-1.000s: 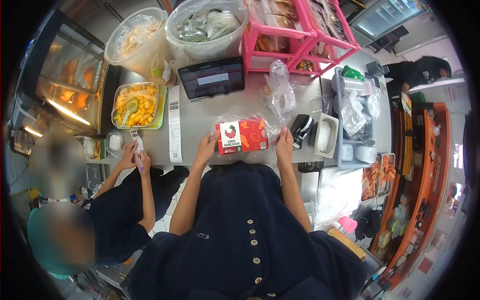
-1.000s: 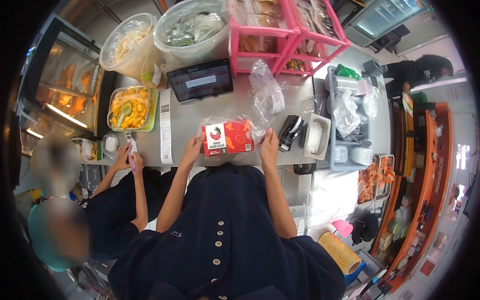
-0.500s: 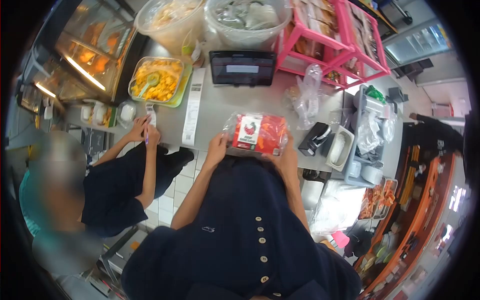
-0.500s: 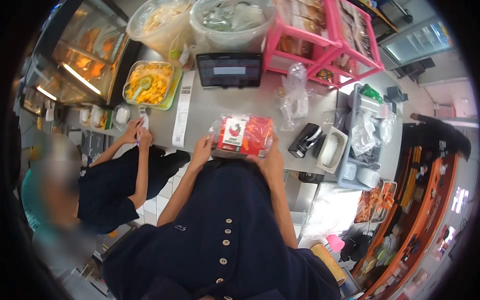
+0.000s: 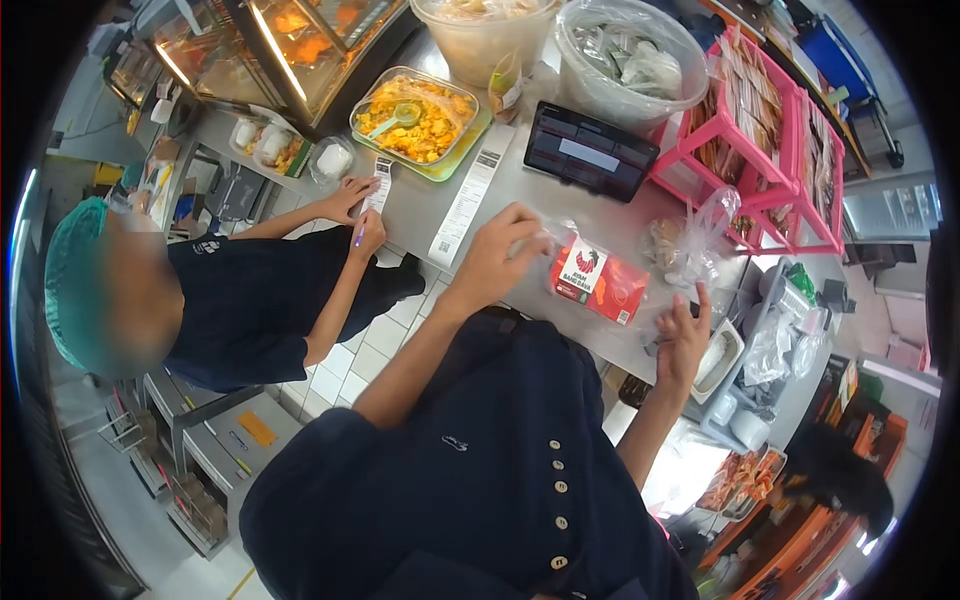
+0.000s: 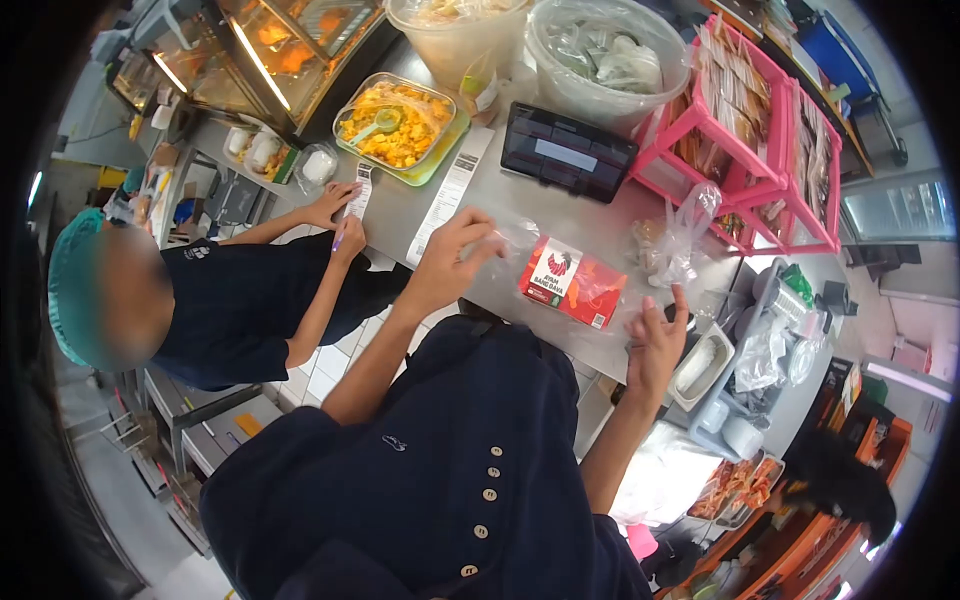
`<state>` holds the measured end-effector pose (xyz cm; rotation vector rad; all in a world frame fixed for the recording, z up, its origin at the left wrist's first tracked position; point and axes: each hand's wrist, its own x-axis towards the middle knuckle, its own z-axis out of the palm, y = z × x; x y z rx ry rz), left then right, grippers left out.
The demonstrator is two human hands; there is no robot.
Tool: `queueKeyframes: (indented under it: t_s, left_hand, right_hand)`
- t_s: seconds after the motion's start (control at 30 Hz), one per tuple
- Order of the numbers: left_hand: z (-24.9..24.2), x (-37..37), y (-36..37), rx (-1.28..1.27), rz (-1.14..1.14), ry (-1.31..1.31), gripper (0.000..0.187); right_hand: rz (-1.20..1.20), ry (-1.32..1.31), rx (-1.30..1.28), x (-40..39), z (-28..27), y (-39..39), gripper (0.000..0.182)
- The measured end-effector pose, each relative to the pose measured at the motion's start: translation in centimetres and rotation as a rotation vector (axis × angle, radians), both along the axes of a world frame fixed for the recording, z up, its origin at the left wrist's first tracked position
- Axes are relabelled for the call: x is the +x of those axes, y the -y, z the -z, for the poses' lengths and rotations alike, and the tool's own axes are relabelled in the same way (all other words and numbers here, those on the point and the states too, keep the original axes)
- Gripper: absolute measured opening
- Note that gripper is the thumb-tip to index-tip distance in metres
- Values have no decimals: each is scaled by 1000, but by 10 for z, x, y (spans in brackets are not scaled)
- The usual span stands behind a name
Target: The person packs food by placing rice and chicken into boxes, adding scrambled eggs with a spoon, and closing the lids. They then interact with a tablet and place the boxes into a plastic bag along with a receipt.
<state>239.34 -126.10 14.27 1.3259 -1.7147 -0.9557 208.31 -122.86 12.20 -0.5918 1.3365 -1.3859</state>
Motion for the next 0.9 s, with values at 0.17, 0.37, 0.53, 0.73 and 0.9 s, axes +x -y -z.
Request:
queueKeyframes:
  t_s: [0.17, 0.37, 0.53, 0.73, 0.9]
  left_hand:
    - [-33, 68, 39, 65, -172, -137, 28]
    - [152, 378, 111, 157, -1209, 26, 42]
    - [186, 424, 117, 518, -1256, 286, 43]
    - [196, 423, 121, 595, -1213, 336, 45]
    - [186, 412, 119, 579, -1179, 299, 47]
  right_hand:
    - [-117, -226, -13, 10, -34, -2, 64]
    - [-65, -234, -13, 16, -25, -22, 63]
    - [-5, -317, -23, 31, -29, -27, 62]
    - [30, -379, 16, 37, -25, -32, 59]
    - [36, -410, 25, 37, -28, -28, 60]
